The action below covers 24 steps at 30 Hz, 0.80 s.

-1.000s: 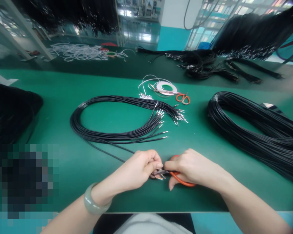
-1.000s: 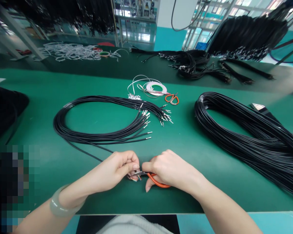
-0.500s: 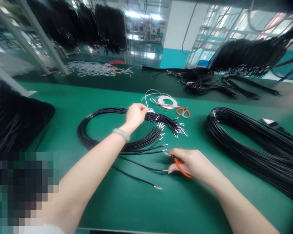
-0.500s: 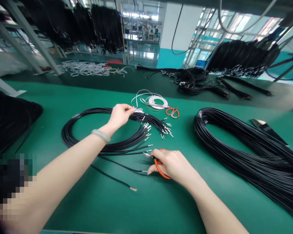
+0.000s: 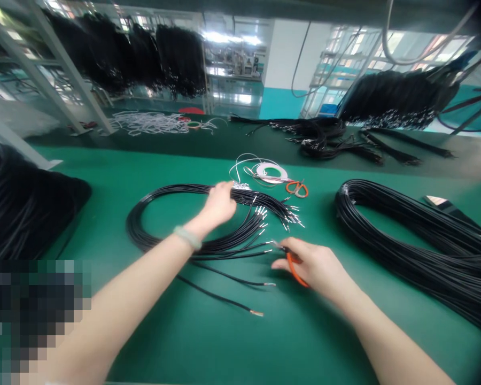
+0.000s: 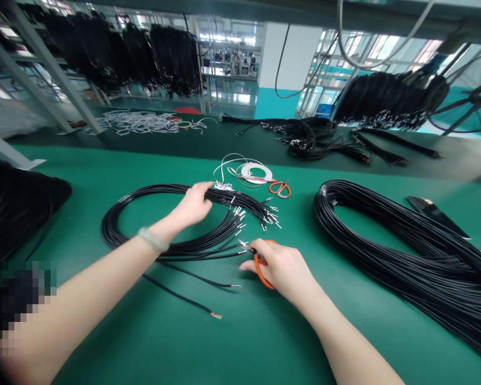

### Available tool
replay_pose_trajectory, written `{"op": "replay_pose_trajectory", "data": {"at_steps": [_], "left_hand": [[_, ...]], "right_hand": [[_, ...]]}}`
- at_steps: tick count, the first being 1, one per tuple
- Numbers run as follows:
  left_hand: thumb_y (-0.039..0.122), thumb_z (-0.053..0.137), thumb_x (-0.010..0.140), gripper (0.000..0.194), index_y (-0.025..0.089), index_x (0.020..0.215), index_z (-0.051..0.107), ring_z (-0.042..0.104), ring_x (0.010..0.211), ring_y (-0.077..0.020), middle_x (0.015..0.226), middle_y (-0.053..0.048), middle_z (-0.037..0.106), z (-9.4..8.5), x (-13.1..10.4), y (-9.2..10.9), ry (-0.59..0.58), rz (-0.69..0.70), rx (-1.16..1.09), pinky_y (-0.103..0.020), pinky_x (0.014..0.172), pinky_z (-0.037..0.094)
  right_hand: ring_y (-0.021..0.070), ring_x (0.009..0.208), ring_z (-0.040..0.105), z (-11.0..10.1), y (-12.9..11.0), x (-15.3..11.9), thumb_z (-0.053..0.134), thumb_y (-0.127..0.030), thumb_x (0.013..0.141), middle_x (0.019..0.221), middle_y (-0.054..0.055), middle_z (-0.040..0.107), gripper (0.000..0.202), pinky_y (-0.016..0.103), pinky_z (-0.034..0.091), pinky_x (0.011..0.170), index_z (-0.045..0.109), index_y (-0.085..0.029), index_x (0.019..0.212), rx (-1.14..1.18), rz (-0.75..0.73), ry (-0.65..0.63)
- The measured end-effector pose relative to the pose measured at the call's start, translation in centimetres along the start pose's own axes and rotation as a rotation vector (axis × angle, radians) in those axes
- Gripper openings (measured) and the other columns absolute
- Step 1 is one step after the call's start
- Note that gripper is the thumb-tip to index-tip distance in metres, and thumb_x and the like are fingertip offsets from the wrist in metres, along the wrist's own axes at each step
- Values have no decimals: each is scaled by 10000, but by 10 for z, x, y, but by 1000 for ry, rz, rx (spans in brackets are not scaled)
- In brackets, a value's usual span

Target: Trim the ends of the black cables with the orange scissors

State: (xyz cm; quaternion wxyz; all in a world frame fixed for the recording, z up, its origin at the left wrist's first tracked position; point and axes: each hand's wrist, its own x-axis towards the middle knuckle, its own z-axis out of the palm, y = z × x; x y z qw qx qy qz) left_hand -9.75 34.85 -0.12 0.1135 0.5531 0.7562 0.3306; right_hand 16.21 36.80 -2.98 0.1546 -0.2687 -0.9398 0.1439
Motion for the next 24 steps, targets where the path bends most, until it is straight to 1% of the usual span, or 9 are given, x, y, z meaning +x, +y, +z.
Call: {"op": "replay_pose_trajectory", "data": {"at_steps": [3,6,8,10,13,17,18,21,24], "left_hand": [[99,482,861,339,144,1163,629,507,1215,-214,1257,-87,596,-5,-80,18,-113,123,-36,-332,1091,354],[246,429,953,334,245,1240,600,474,1262,-215,1372,-58,533,-7,-157,25,-422,176,-112,-378,1076,391],[319,434,960,398,299,1350,511,395,1339,-247,1470,-37,444,-11,-192,25,-526,131,-82,-436,1106,350],[338,456,947,411,318,1354,512,415,1326,-264,1458,-31,465,-20,-212,26,-581,102,-63,-436,1090,369],[318,515,912,338,335,1227,635,584,1140,-263,1263,-40,643,-39,-216,33,-625,99,-60,-369,970,466],[349,595,866,291,311,1139,688,680,902,-245,1003,-29,738,-47,-183,39,-698,130,-46,-312,801,506],[346,613,855,270,292,1104,702,682,876,-240,975,-30,739,-42,-171,38,-677,159,-49,-307,781,505],[219,519,903,253,251,1092,683,651,952,-216,1056,-42,712,-12,-136,30,-334,167,-81,-319,879,472],[185,494,907,282,227,1131,660,604,1045,-229,1129,-54,692,19,-120,23,-209,173,-91,-364,954,441]], "right_hand": [[187,681,639,4,3,1,596,-378,889,812,30,689,174,260,442,615,595,-236,991,33,114,106],[188,725,632,11,4,3,571,-257,873,823,24,677,97,276,461,661,569,-236,967,193,178,116],[191,767,626,16,2,5,586,-237,848,857,27,670,111,298,472,709,559,-231,955,319,189,91],[199,816,619,21,-1,7,618,-233,815,889,32,663,136,322,477,753,562,-226,939,386,181,69],[197,845,616,26,-6,11,635,-227,794,912,30,661,168,331,483,776,569,-224,949,419,173,54],[189,826,613,29,-9,14,603,-214,811,904,30,659,158,330,484,770,565,-218,964,447,179,56],[187,814,612,30,-8,15,596,-216,815,901,31,658,156,329,485,762,562,-216,967,453,183,57],[188,789,610,30,-5,16,592,-233,820,883,31,654,155,336,486,746,555,-212,969,471,186,54],[183,748,601,26,-3,16,587,-254,831,835,22,647,122,332,487,723,559,-209,941,499,164,19]]}}
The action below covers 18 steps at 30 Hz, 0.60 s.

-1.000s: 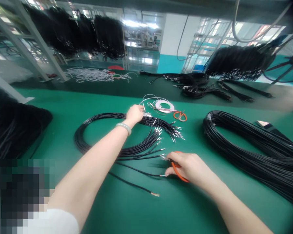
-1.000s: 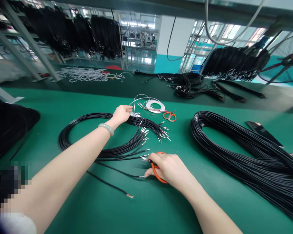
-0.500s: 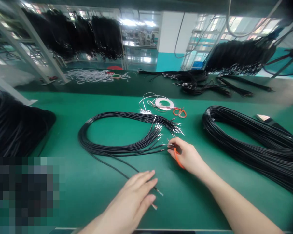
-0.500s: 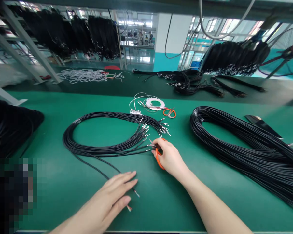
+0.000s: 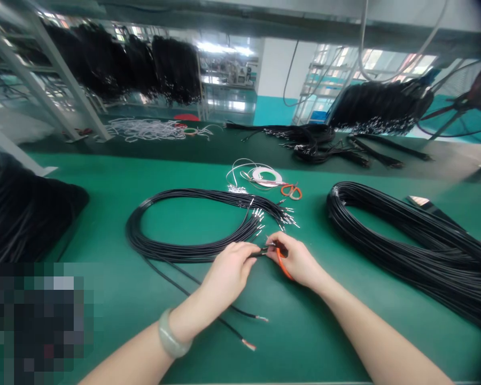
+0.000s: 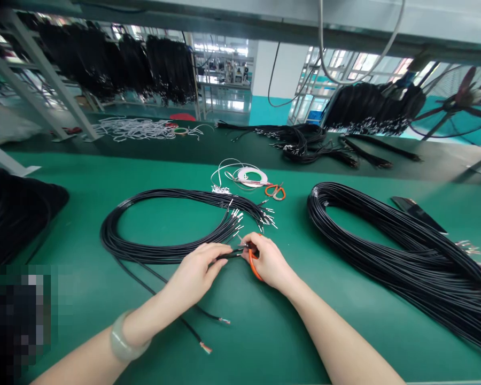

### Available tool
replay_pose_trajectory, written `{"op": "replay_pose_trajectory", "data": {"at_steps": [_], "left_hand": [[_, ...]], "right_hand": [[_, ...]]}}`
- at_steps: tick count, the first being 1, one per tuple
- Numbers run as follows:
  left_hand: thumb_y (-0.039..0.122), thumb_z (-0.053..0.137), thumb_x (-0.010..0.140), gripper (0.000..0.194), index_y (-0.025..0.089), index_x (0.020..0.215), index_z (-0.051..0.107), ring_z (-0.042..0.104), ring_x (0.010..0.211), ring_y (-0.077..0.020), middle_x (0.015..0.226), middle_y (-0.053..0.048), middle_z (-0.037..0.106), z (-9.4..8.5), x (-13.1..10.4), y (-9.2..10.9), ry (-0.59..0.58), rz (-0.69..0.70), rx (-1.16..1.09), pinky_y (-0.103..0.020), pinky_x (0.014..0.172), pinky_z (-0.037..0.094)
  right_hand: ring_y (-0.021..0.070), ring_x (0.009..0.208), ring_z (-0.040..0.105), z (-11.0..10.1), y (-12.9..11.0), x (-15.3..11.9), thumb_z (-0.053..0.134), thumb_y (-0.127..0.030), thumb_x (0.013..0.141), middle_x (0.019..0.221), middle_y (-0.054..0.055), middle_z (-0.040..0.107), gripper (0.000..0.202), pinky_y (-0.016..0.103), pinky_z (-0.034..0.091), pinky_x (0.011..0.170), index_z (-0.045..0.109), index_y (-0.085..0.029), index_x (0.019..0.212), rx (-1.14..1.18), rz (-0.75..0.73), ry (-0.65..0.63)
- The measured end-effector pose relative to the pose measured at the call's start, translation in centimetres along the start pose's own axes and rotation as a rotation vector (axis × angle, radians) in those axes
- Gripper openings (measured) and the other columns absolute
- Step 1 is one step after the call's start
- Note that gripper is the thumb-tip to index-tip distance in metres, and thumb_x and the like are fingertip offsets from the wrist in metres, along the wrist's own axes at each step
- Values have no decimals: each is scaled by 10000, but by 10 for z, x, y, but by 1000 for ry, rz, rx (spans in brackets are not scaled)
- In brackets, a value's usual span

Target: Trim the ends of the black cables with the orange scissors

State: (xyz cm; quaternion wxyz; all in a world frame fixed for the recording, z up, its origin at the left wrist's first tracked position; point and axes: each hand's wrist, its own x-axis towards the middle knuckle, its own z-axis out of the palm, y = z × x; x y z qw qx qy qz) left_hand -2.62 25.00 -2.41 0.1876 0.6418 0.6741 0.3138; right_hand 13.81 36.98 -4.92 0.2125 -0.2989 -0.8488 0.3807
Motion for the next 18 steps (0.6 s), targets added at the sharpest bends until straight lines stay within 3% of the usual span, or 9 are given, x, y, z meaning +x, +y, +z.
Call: {"op": "replay_pose_trajectory", "data": {"at_steps": [2,5,8,12,18], "left_hand": [[219,488,922,294,226,1169,647,590,1054,-235,1155,-60,685,8,1,-2,-6,-3,-31,-380,954,441],[261,491,936,248,240,1083,689,605,980,-223,1057,-45,711,6,-6,4,-27,-20,-133,-375,925,444],[292,500,939,206,211,997,681,635,865,-185,939,-34,707,-2,-12,9,-14,-122,-418,-324,837,487],[331,562,908,205,172,1020,625,643,760,-151,878,-31,687,-4,-15,9,-6,-269,-767,-258,699,521],[296,617,876,154,177,965,659,644,809,-142,894,-21,703,-3,-17,11,-17,-277,-825,-240,750,519]], "right_hand": [[168,731,593,-5,-4,-2,586,-273,845,834,17,637,118,310,492,708,547,-210,937,59,-17,-31],[159,740,580,-12,-17,-9,635,-321,837,836,13,620,184,286,490,699,518,-215,930,261,-29,-15],[162,729,570,-14,-35,-19,598,-396,875,826,15,613,215,281,478,676,490,-220,936,369,31,33],[161,692,552,-7,-51,-31,492,-451,933,803,-2,604,218,268,454,636,466,-236,944,171,122,-113],[177,667,576,7,-48,-37,523,-494,913,819,6,631,257,255,441,607,459,-254,974,-68,26,-182]]}}
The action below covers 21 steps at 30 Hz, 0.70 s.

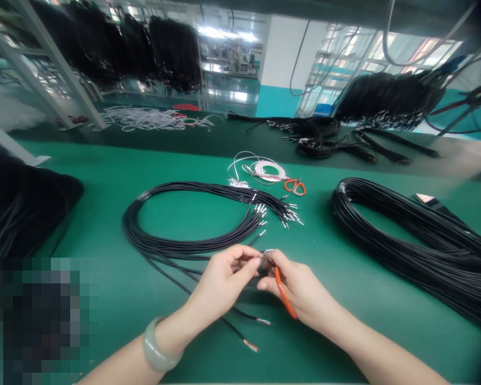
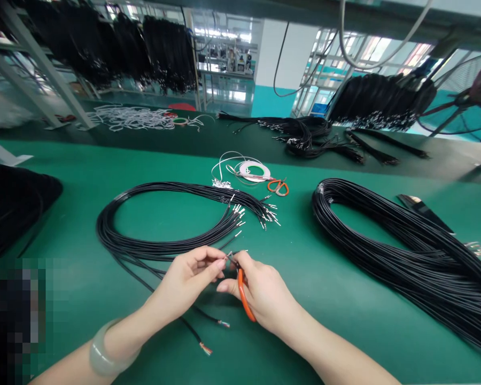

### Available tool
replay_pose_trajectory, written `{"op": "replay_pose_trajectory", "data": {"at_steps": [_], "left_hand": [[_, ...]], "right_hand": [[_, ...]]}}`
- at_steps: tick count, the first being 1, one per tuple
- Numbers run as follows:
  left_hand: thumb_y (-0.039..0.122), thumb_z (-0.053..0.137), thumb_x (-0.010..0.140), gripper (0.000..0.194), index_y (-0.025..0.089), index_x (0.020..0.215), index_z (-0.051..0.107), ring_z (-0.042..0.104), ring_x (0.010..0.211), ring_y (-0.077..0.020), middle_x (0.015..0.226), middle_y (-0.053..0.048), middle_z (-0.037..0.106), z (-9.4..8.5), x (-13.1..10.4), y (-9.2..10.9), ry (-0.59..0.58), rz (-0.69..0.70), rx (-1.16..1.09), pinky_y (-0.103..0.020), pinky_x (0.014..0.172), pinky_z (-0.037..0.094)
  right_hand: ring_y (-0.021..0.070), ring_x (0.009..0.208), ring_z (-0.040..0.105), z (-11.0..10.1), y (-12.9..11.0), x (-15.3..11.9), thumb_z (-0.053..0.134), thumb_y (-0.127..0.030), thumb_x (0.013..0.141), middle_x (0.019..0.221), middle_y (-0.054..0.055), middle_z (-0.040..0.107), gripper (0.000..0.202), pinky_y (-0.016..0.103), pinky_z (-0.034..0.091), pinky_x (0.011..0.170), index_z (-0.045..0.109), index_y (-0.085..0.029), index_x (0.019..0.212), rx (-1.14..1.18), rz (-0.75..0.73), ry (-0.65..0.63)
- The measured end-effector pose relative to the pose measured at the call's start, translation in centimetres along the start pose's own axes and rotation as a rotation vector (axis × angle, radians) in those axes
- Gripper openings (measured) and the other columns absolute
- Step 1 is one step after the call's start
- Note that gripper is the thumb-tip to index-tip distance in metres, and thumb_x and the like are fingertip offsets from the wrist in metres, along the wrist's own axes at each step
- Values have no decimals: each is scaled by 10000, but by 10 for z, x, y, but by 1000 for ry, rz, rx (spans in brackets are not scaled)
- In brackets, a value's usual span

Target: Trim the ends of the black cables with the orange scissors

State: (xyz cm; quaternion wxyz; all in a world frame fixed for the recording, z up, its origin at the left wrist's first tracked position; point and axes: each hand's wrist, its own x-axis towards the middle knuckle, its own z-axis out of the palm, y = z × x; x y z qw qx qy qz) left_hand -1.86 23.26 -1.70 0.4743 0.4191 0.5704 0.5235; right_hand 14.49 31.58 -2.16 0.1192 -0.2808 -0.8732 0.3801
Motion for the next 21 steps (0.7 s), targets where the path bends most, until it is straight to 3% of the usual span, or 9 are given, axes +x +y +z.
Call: {"op": "replay_pose_trajectory", "data": {"at_steps": [10,17,21], "left_hand": [[245,678,823,122,175,923,680,667,856,-170,912,-29,721,2,-1,-4,10,-17,-46,-272,789,533],[215,703,788,60,159,797,684,658,747,-149,786,-15,708,3,1,-5,54,-44,-48,-236,688,524],[209,677,802,62,149,797,692,645,681,-133,748,-14,701,4,2,-6,52,-75,-56,-218,625,511]], "right_hand": [[162,559,540,6,3,3,526,-564,890,688,-11,602,332,223,389,518,435,-248,847,-111,-35,27],[159,619,575,4,5,3,553,-562,876,759,6,629,344,224,410,558,462,-234,831,-122,-72,-16],[150,579,534,4,9,5,546,-584,867,703,-13,586,372,222,389,537,448,-233,794,-147,-89,-16]]}}
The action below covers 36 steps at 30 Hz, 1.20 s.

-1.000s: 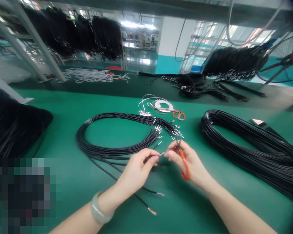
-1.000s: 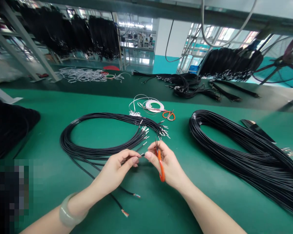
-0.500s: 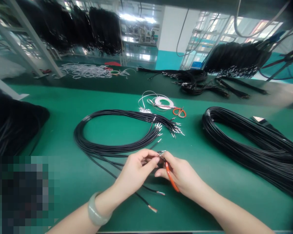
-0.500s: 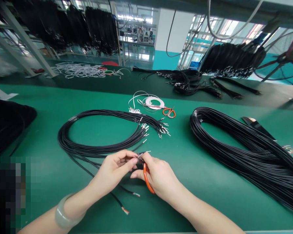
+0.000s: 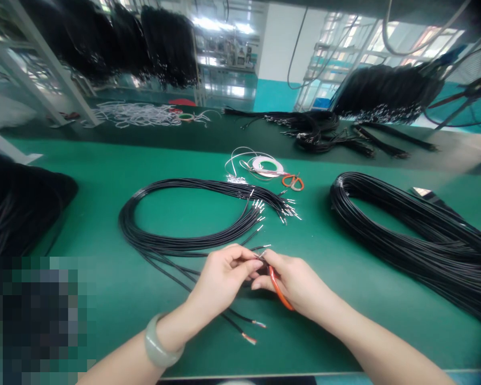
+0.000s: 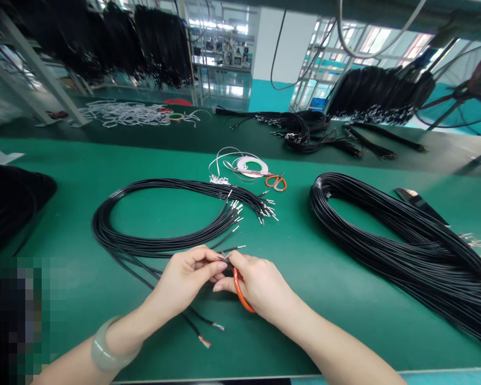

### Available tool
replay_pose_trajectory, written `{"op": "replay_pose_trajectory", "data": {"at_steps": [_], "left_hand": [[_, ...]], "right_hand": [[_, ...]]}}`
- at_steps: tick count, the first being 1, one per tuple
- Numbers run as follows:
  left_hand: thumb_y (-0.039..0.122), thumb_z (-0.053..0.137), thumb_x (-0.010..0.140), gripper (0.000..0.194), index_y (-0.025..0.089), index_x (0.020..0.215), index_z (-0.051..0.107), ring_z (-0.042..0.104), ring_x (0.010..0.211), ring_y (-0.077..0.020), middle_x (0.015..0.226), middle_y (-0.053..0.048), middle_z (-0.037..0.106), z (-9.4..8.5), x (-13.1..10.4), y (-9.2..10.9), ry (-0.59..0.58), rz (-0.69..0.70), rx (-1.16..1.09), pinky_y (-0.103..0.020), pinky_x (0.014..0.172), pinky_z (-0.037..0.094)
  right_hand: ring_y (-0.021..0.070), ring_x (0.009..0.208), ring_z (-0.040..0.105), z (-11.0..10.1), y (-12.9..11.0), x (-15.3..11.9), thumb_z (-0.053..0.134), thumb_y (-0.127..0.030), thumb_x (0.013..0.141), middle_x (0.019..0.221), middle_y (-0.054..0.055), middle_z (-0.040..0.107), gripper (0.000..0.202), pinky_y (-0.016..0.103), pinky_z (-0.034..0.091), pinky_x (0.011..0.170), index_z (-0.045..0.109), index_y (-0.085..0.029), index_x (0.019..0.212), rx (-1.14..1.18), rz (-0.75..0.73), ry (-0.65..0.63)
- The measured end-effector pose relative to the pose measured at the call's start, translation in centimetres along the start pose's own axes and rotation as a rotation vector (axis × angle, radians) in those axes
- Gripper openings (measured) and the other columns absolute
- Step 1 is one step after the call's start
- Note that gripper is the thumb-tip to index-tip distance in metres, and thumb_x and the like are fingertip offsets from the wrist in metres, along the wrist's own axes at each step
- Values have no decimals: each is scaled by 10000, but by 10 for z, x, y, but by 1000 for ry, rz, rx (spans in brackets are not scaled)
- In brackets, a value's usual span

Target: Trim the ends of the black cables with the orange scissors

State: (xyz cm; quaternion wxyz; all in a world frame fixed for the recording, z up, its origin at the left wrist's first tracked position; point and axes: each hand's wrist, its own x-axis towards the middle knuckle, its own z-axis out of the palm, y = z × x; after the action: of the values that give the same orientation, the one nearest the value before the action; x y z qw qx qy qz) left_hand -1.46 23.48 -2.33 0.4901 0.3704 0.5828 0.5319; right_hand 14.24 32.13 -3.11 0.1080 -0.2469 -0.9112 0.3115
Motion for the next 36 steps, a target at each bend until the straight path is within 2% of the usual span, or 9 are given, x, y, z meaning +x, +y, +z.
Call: {"op": "replay_pose_trajectory", "data": {"at_steps": [4,10,14,18,23,27,29,33,36], "left_hand": [[201,646,820,78,141,840,692,638,628,-115,727,-5,691,0,0,-1,-24,-26,-38,-216,619,527],[224,612,853,113,139,869,684,628,622,-101,698,8,662,-4,0,-1,-60,4,-26,-208,635,536],[245,576,889,144,138,873,670,617,610,-94,679,11,651,-6,0,0,-109,53,19,-199,623,520],[259,544,915,173,136,882,660,604,600,-89,657,11,647,-9,0,2,-146,69,47,-192,612,499],[317,609,882,207,132,928,690,621,663,-106,763,-25,692,-15,3,5,-193,-8,67,-215,649,515],[304,668,833,194,135,916,714,628,654,-123,757,-36,706,-16,4,4,-151,-39,77,-245,660,528],[284,681,820,152,152,884,722,632,670,-130,761,-30,706,-16,3,2,-98,20,119,-246,668,522],[217,641,844,103,188,835,739,625,716,-131,792,-15,680,-12,-1,0,41,246,361,-228,663,479],[170,624,846,117,186,821,737,599,681,-120,761,-5,654,-10,-2,1,83,350,497,-221,626,447]], "right_hand": [[143,564,501,1,4,1,560,-586,857,665,-29,548,378,217,379,532,442,-237,777,13,-14,14],[139,590,502,1,7,1,628,-547,831,693,-26,579,333,210,389,555,502,-238,825,77,-35,31],[140,612,526,0,8,2,677,-534,796,695,-25,586,346,209,402,578,508,-232,795,123,-54,33],[146,631,570,-1,9,2,678,-495,813,721,-10,625,301,213,416,592,534,-230,806,159,-61,16],[160,647,601,-3,12,5,675,-522,804,757,11,669,302,226,428,608,585,-239,858,138,-66,20],[163,632,589,-5,10,5,664,-523,814,729,3,654,300,229,412,595,578,-238,849,108,-44,-4],[159,613,569,-4,7,5,653,-512,827,711,-4,639,287,232,401,585,577,-237,860,102,-18,-19],[130,555,507,-4,0,2,639,-481,846,658,-31,588,265,226,378,553,555,-231,842,216,51,-47],[120,520,494,-15,-2,-1,608,-469,867,606,-45,565,264,211,382,503,522,-225,810,410,170,-212]]}}
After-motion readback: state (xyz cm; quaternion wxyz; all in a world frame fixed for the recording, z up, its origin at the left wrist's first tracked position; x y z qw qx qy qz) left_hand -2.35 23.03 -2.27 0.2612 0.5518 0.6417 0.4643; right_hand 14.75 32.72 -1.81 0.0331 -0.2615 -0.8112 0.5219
